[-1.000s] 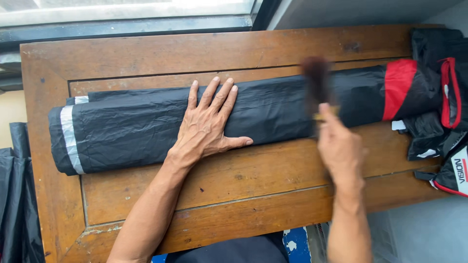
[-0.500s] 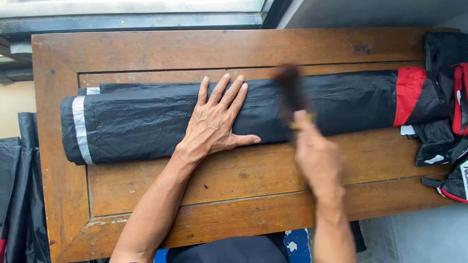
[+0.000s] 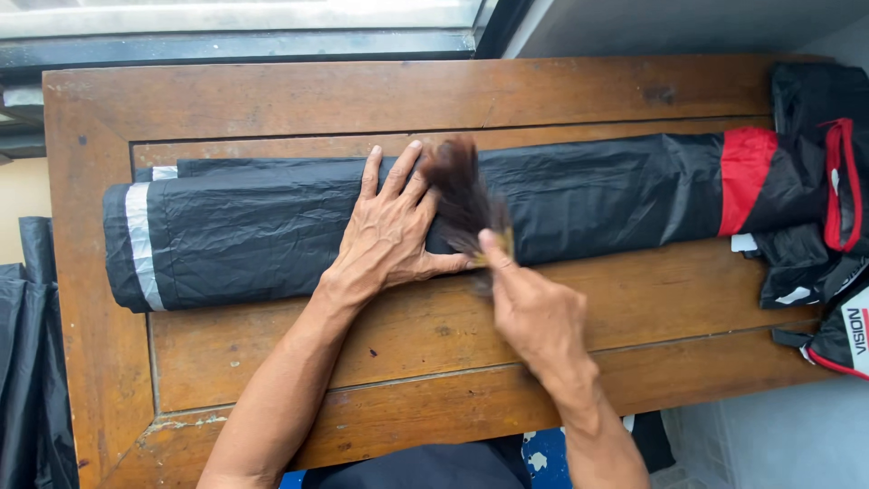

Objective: The person uses a feather duster to clean a black fabric item laid on a wooden table. They repeatedly brush the surface, smooth the fabric with their hands, and roll the item into a tight cylinder.

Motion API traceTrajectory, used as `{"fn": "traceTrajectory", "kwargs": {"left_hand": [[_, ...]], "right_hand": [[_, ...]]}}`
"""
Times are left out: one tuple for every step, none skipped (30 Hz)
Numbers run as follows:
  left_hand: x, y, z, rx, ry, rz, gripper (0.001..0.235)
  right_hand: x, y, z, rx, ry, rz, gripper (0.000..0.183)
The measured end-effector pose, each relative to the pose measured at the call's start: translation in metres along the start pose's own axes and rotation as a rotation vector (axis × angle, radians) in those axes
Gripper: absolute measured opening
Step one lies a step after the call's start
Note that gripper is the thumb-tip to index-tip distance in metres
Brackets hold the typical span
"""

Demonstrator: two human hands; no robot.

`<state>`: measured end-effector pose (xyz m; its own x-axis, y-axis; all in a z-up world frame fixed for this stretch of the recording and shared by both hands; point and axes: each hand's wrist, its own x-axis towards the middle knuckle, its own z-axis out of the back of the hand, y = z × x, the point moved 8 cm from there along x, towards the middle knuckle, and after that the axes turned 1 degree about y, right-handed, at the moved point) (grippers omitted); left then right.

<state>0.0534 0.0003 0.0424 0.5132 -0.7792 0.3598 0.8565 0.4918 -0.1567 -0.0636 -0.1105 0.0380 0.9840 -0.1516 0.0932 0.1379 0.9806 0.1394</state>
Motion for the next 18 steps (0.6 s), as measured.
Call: {"fn": "traceTrajectory", "kwargs": {"left_hand": [[0.001, -0.001, 0.001, -0.003, 0.005, -0.003, 0.09], [0.001, 0.0, 0.001, -0.007, 0.029, 0.013, 0.096], [0.002, 0.001, 0.001, -0.011, 0.047, 0.033, 0.106], [0.001, 0.0, 0.001, -0.013, 0.046, 0.033, 0.106], [0.002, 0.001, 0.0, -0.016, 0.052, 0.034, 0.107], [0.002, 0.001, 0.0, -0.019, 0.058, 0.035, 0.107], [0.002, 0.0, 0.0, -0.022, 0.058, 0.037, 0.107], [0.0, 0.0, 0.0, -0.022, 0.048, 0.037, 0.107], [0.001, 0.002, 0.001, -0.018, 0.032, 0.041, 0.106], [0.003, 0.002, 0.0, -0.016, 0.027, 0.046, 0.106], [0.002, 0.003, -0.002, -0.024, 0.041, 0.05, 0.107], [0.0, 0.003, -0.004, -0.033, 0.056, 0.055, 0.108], [-0.001, 0.003, -0.004, -0.032, 0.063, 0.06, 0.108], [-0.002, 0.002, -0.005, -0.037, 0.066, 0.06, 0.109], [0.0, 0.003, -0.005, -0.039, 0.062, 0.049, 0.109], [0.001, 0.004, -0.004, -0.034, 0.063, 0.045, 0.109], [0.001, 0.003, -0.004, -0.04, 0.07, 0.051, 0.108], [0.0, 0.003, -0.005, -0.046, 0.077, 0.056, 0.108]], "right_hand": [[0.004, -0.017, 0.006, 0.002, 0.003, -0.005, 0.046], [0.006, -0.047, 0.007, -0.043, 0.078, -0.185, 0.044], [0.006, -0.078, 0.01, -0.092, 0.148, -0.361, 0.042], [0.002, -0.099, 0.013, -0.095, 0.148, -0.361, 0.042], [-0.003, -0.13, 0.021, -0.133, 0.106, -0.486, 0.044], [-0.01, -0.16, 0.03, -0.171, 0.062, -0.61, 0.046], [-0.019, -0.178, 0.025, -0.174, 0.064, -0.61, 0.046], [-0.027, -0.193, 0.031, -0.261, -0.057, -0.577, 0.045], [-0.031, -0.207, 0.036, -0.345, -0.183, -0.535, 0.044], [-0.04, -0.213, 0.034, -0.347, -0.187, -0.529, 0.044], [-0.049, -0.216, 0.04, -0.427, -0.296, -0.516, 0.043], [-0.058, -0.218, 0.044, -0.504, -0.406, -0.5, 0.042], [-0.06, -0.221, 0.04, -0.498, -0.399, -0.497, 0.042], [-0.061, -0.224, 0.036, -0.554, -0.367, -0.495, 0.042], [-0.062, -0.228, 0.032, -0.612, -0.344, -0.501, 0.041], [-0.057, -0.226, 0.035, -0.607, -0.347, -0.505, 0.041], [-0.054, -0.222, 0.037, -0.615, -0.311, -0.467, 0.042], [-0.051, -0.218, 0.04, -0.621, -0.275, -0.428, 0.042]]}}
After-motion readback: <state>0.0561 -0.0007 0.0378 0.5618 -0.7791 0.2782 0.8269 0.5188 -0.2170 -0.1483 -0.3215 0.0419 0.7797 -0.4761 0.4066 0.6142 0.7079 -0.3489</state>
